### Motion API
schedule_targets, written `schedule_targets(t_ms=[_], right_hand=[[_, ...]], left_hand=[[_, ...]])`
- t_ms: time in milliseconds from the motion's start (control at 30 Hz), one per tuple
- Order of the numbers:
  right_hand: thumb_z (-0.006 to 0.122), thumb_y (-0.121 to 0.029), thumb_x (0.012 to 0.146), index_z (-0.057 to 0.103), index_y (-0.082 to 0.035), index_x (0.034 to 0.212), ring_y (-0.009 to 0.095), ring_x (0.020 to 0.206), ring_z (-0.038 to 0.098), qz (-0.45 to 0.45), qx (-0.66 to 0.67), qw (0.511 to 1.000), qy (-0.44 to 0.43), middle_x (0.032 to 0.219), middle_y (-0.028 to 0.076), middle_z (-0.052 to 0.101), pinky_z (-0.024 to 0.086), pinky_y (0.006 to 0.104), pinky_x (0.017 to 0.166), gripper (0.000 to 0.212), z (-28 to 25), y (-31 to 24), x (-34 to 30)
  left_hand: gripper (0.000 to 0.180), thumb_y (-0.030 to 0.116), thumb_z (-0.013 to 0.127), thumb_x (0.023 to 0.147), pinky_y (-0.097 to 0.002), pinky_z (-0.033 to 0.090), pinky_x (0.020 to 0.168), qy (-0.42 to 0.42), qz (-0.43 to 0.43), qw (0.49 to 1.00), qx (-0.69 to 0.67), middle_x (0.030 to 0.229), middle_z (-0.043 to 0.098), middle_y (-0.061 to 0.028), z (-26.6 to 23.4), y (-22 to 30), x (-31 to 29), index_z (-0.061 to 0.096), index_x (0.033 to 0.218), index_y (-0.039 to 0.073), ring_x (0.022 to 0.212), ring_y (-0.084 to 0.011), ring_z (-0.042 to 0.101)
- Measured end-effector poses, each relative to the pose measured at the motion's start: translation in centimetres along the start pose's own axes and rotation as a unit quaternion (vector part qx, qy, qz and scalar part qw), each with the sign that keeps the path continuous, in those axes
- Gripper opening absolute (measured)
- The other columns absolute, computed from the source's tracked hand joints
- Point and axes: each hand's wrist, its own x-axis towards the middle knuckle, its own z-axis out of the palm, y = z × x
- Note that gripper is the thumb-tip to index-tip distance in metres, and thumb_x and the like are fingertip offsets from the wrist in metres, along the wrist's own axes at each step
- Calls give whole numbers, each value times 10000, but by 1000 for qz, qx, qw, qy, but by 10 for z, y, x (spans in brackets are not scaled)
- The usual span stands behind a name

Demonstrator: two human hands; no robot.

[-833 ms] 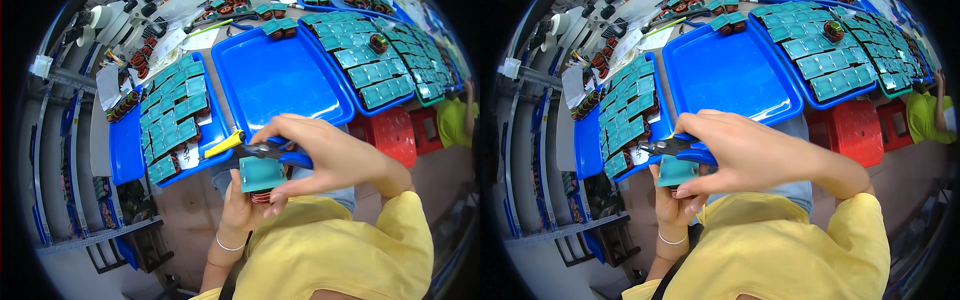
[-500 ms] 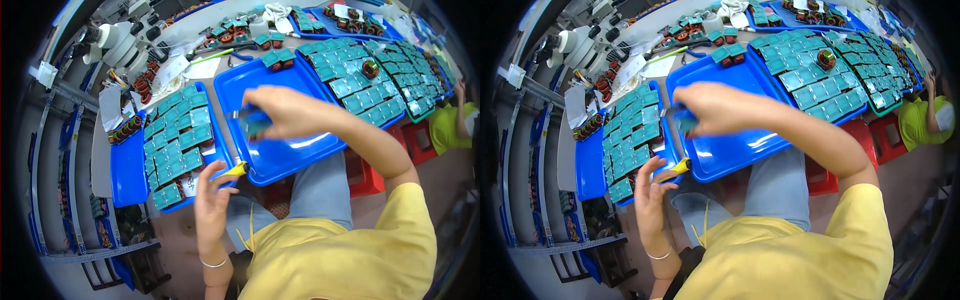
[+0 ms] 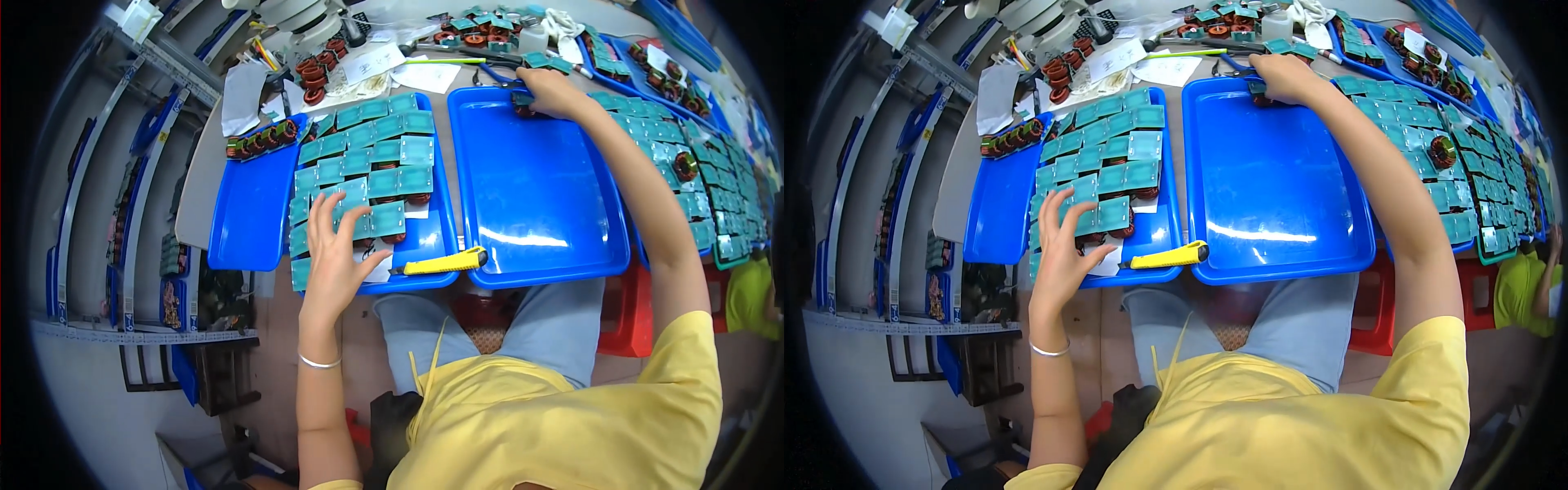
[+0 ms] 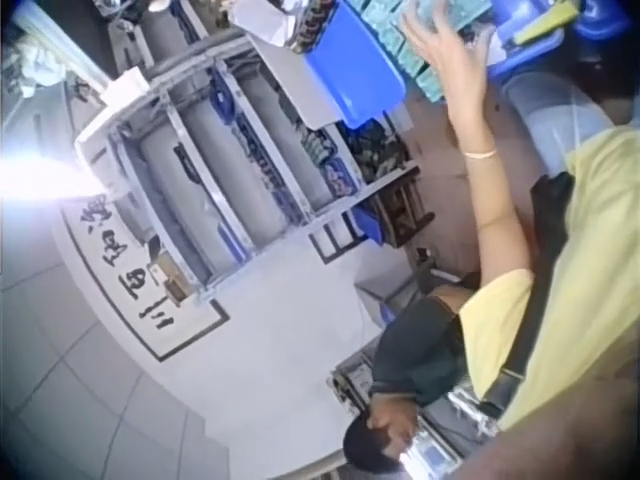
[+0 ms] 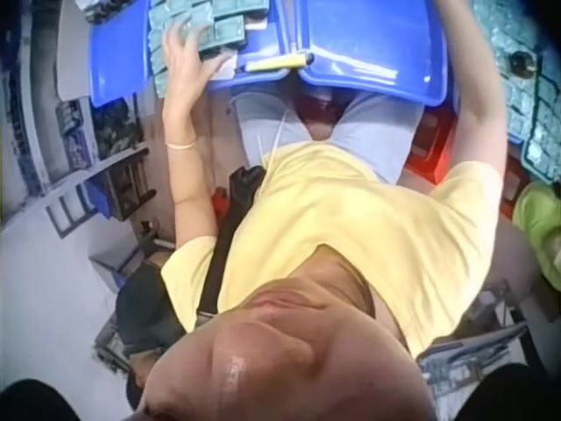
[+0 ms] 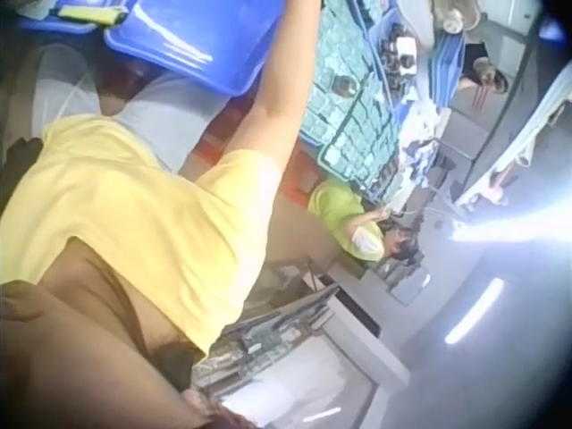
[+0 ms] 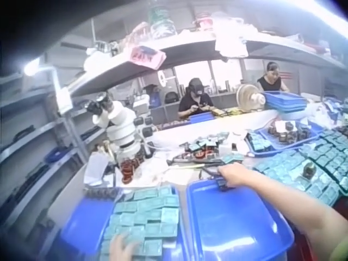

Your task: Trimming the leads of transformers on circuit boards and organizing them into trays.

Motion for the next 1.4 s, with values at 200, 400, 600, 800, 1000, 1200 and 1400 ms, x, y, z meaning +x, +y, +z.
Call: schedule_targets(t_ms=[200, 400, 600, 800, 1000, 1200, 1400], right_hand=[[704, -178, 661, 488, 20, 1017, 322, 967, 534, -17, -88, 995, 42, 989, 156, 583, 455, 400, 804, 461, 4, -3, -10], [640, -126, 733, 495, 3, 968, 288, 884, 564, -27, 179, 976, 118, 948, 160, 570, 450, 354, 755, 305, -29, -62, -59], [661, -89, 736, 455, -35, 858, 149, 815, 516, -113, 552, 825, 35, 1012, 110, 577, 430, 278, 727, 245, -74, -132, -139], [749, -203, 687, 433, -57, 852, 126, 864, 485, -72, 661, 746, -40, 1071, 139, 565, 409, 266, 747, 385, -86, -156, -187], [771, -161, 661, 414, -57, 833, 159, 917, 514, -45, 701, 712, 16, 1025, 153, 574, 420, 306, 817, 410, -77, -157, -214], [804, -134, 614, 403, -56, 846, 206, 945, 541, -49, 657, 749, 76, 998, 168, 571, 417, 330, 853, 470, -82, -160, -228], [806, -130, 605, 402, -62, 847, 193, 928, 530, -83, 675, 724, 112, 1017, 187, 568, 416, 327, 845, 475, -84, -156, -232]], left_hand=[[559, 220, 804, 554, -491, 225, 1016, 1, 34, 998, 46, 1254, 349, -151, 23, -1, 16, 518, 1009, 66, 1256, -384, 227], [510, 141, 786, 580, -422, 319, 966, 49, 16, 995, -83, 1179, 423, -137, 8, 22, 9, 502, 995, 51, 1171, -320, 369], [673, 93, 713, 681, -308, 447, 874, -29, -140, 664, -734, 1085, 499, -128, 2, 74, -14, 358, 1245, 3, 1013, -194, 519], [935, 428, 711, 678, -378, 491, 809, -103, -117, 611, -776, 1072, 520, -227, 0, 127, -31, 219, 1301, -65, 972, -285, 567], [904, 416, 703, 685, -383, 480, 846, -129, -135, 582, -791, 1124, 484, -252, 6, 144, -45, 240, 1282, -81, 1036, -288, 541], [702, 260, 715, 713, -367, 426, 913, -133, -136, 538, -821, 1161, 491, -174, 7, 147, -58, 324, 1218, -31, 1087, -246, 509], [635, 296, 690, 755, -324, 478, 831, -110, -146, 544, -819, 1073, 537, -134, 10, 152, -62, 379, 1187, -49, 969, -213, 570]])
